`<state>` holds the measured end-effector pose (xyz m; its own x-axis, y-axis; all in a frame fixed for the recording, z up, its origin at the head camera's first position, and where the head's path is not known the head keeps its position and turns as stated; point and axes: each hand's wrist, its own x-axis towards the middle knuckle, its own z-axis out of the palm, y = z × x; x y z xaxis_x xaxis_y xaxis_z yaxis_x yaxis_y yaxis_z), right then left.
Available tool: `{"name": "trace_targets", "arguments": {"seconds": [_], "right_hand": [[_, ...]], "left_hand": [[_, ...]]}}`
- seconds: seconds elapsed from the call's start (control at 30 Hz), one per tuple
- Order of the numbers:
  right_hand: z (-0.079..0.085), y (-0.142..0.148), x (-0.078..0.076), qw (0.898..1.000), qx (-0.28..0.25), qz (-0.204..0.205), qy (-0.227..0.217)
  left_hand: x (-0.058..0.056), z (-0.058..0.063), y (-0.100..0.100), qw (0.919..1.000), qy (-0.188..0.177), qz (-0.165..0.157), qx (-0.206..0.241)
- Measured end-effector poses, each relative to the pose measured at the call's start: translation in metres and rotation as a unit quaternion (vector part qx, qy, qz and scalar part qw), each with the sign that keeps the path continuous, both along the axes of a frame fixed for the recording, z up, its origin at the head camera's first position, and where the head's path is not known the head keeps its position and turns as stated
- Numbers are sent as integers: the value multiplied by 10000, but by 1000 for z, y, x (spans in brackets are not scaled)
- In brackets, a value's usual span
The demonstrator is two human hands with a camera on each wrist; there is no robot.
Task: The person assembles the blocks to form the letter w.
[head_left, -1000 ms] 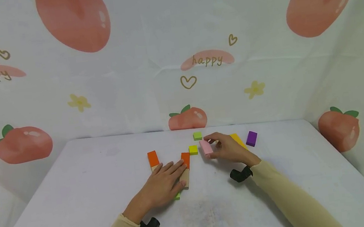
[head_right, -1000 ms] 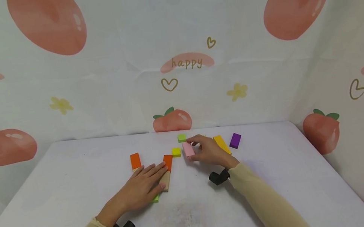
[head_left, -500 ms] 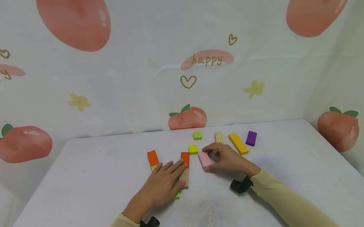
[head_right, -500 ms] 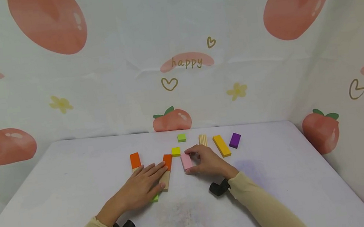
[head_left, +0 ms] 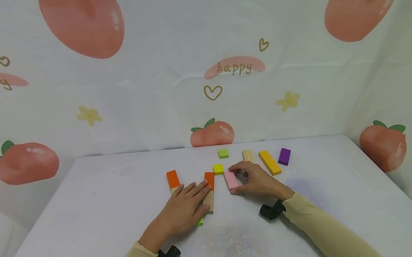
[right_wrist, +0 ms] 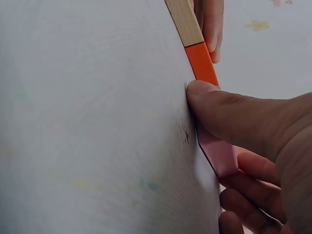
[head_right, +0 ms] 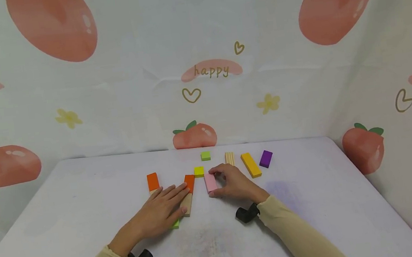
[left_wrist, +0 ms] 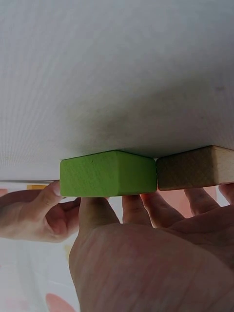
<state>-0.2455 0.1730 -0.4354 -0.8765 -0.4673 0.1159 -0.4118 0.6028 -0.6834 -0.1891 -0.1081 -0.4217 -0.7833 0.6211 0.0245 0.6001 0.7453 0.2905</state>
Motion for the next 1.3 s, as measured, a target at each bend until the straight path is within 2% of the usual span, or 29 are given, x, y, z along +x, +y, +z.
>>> {"name": "trace_targets", "arguments": {"seconds": [0.17, 0.3, 0.43, 0.57, 0.63, 0.8, 0.97, 1.1, 1.3], "right_hand": [[3, 2, -1, 9998, 50, -47, -162], [7, 9, -5, 9998, -35, -185, -78], [10, 19, -13, 9980, -128, -580, 216], [14, 29, -20, 9931, 265, -1062, 428], [14, 33, -23, 9909, 454, -1201, 396], [11, 38, -30, 9885, 814, -1215, 380], [6, 40, -32, 9868, 1103, -1032, 581], [4, 41, -33, 9861, 1108, -1009, 715], [5, 43, -33, 9877, 977, -1071, 593]], "left_hand": [[0, 0, 0, 10000, -3, -3, 28], [1, -1, 0, 10000, 2, -4, 49], [1, -1, -1, 10000, 23, -15, 65], [2, -1, -1, 10000, 52, -32, 74], [2, -1, -1, 9999, 69, -37, 70], [2, -1, -1, 9999, 73, -40, 89], [1, -2, 0, 9999, 71, -33, 72], [1, -2, -1, 9999, 88, -31, 45], [1, -1, -1, 10000, 48, -42, 65]]}}
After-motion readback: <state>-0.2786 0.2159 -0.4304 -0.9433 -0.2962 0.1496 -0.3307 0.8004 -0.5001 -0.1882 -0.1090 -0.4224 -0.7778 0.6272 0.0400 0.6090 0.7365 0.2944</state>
